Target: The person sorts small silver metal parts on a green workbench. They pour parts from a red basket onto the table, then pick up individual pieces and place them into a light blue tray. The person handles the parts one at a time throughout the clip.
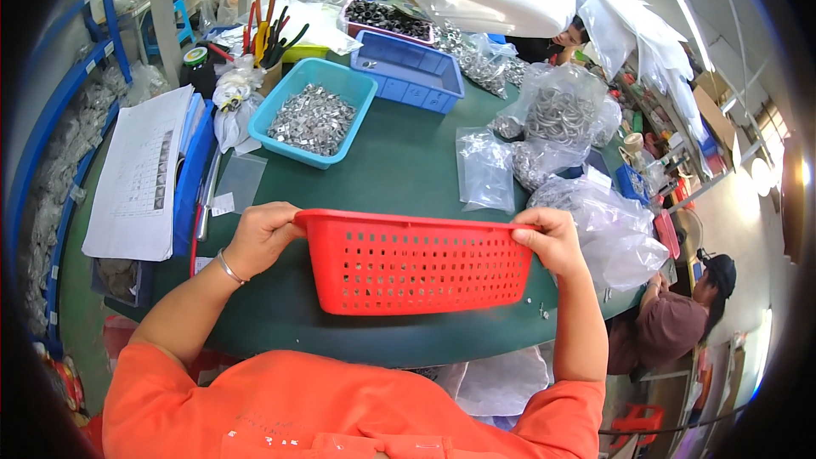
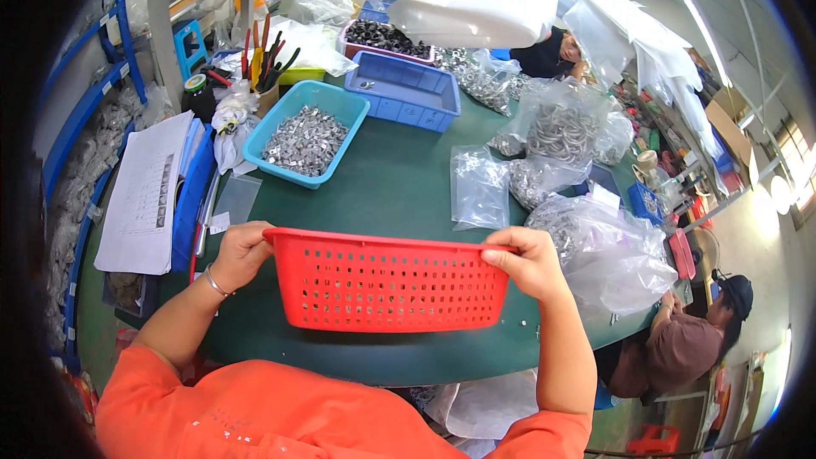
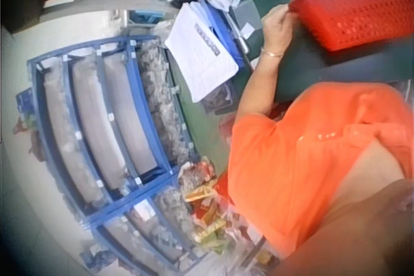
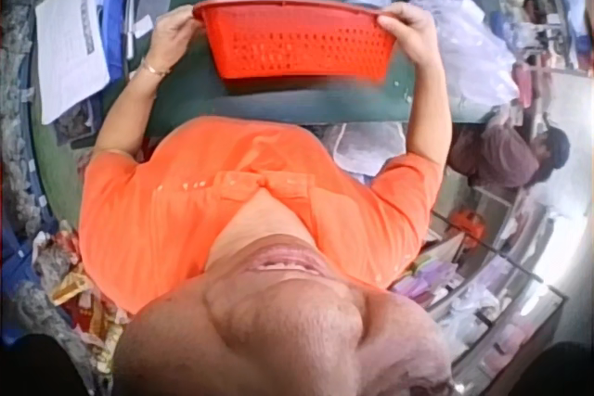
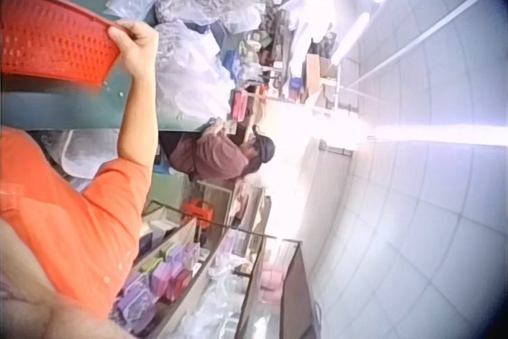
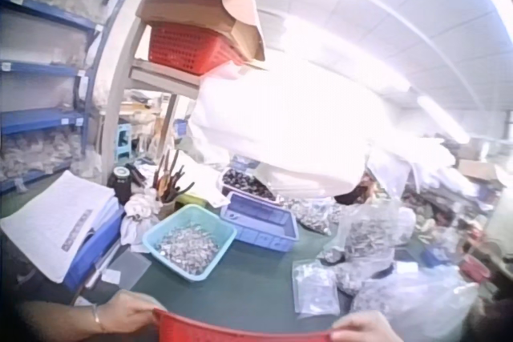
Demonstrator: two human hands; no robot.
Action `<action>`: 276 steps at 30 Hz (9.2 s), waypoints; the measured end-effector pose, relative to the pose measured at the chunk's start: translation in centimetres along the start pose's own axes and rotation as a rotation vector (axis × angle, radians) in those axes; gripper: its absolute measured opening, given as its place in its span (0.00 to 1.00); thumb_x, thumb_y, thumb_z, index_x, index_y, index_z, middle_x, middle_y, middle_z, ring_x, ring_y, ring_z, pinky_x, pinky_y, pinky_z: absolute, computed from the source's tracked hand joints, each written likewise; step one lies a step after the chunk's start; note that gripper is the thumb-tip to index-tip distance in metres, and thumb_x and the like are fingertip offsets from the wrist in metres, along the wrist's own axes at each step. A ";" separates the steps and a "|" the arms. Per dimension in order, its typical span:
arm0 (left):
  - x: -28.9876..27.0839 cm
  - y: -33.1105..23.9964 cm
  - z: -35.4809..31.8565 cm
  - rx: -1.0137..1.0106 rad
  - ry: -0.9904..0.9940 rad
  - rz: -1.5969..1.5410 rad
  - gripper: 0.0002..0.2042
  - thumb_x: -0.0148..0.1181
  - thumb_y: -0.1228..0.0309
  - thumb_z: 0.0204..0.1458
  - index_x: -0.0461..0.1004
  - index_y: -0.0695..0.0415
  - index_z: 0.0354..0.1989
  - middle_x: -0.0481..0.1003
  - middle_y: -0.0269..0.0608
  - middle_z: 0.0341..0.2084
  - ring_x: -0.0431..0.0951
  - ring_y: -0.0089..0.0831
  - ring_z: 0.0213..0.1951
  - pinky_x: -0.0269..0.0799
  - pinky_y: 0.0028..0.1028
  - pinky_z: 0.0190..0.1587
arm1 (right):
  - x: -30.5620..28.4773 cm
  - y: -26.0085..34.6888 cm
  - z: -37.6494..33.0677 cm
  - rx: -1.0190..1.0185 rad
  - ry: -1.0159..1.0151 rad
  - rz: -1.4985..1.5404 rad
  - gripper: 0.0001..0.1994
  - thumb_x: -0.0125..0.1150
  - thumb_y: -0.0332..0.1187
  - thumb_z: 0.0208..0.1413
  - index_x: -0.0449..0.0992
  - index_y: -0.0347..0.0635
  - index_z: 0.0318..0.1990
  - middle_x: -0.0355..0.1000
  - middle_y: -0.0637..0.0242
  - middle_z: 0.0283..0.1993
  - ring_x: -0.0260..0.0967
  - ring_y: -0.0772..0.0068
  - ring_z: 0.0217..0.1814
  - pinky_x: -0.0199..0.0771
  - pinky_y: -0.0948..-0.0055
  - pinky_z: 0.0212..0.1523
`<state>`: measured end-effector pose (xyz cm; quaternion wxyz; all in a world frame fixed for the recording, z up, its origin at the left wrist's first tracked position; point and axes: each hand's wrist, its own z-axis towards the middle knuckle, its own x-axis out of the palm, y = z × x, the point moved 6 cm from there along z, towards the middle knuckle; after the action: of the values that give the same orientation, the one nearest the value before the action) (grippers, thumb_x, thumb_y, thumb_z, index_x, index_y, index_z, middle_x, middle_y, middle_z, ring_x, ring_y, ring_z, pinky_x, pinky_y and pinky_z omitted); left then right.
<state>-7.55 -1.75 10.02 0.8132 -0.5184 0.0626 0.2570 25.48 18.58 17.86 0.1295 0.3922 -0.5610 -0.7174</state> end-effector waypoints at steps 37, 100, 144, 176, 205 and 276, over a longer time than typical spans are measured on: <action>5.9 13.4 4.1 -0.808 -0.428 -0.899 0.20 0.45 0.54 0.65 0.72 0.61 0.45 0.79 0.42 0.39 0.80 0.32 0.39 0.78 0.34 0.42 | 1.2 -15.5 10.2 0.440 -0.216 0.726 0.20 0.54 0.44 0.63 0.73 0.34 0.50 0.75 0.59 0.45 0.75 0.68 0.41 0.78 0.67 0.41; 4.3 9.5 -1.4 -0.559 -0.127 -0.215 0.14 0.51 0.77 0.59 0.69 0.64 0.53 0.75 0.42 0.44 0.74 0.26 0.48 0.68 0.24 0.53 | -12.7 -10.2 -8.9 -0.260 -0.729 0.931 0.18 0.54 0.39 0.62 0.71 0.39 0.56 0.73 0.58 0.54 0.72 0.57 0.52 0.73 0.52 0.54; 14.4 -0.2 16.8 0.167 0.621 0.650 0.08 0.61 0.78 0.43 0.73 0.61 0.34 0.74 0.47 0.33 0.77 0.45 0.38 0.73 0.38 0.40 | 9.3 3.9 -7.6 -0.859 -0.157 -1.088 0.08 0.60 0.30 0.38 0.73 0.42 0.30 0.74 0.67 0.33 0.72 0.68 0.33 0.69 0.68 0.36; 21.5 -4.3 8.3 0.440 0.991 0.431 0.05 0.57 0.77 0.43 0.75 0.64 0.29 0.75 0.53 0.31 0.78 0.49 0.35 0.75 0.42 0.39 | 10.4 4.5 -9.1 -0.801 -0.180 -1.096 0.09 0.59 0.32 0.39 0.75 0.40 0.30 0.75 0.66 0.32 0.73 0.68 0.32 0.66 0.68 0.34; 5.6 2.1 -1.3 -0.009 0.270 0.316 0.07 0.60 0.83 0.46 0.77 0.62 0.33 0.77 0.43 0.34 0.77 0.41 0.38 0.72 0.33 0.43 | 0.0 -9.8 3.0 -0.458 -0.536 -1.206 0.17 0.55 0.18 0.42 0.76 0.40 0.43 0.74 0.56 0.44 0.70 0.52 0.51 0.67 0.58 0.54; 2.5 1.4 -9.9 -0.256 -0.149 0.181 0.04 0.57 0.82 0.54 0.75 0.64 0.37 0.73 0.36 0.33 0.70 0.18 0.28 0.67 0.18 0.30 | 16.1 -10.1 -9.9 -0.252 -0.335 -0.370 0.08 0.61 0.16 0.48 0.76 0.36 0.35 0.74 0.58 0.35 0.72 0.59 0.38 0.72 0.69 0.40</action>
<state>-4.45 -9.14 3.50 0.7164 -0.5895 0.0151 0.3727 24.38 4.94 1.39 -0.0504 0.3445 -0.3998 -0.8479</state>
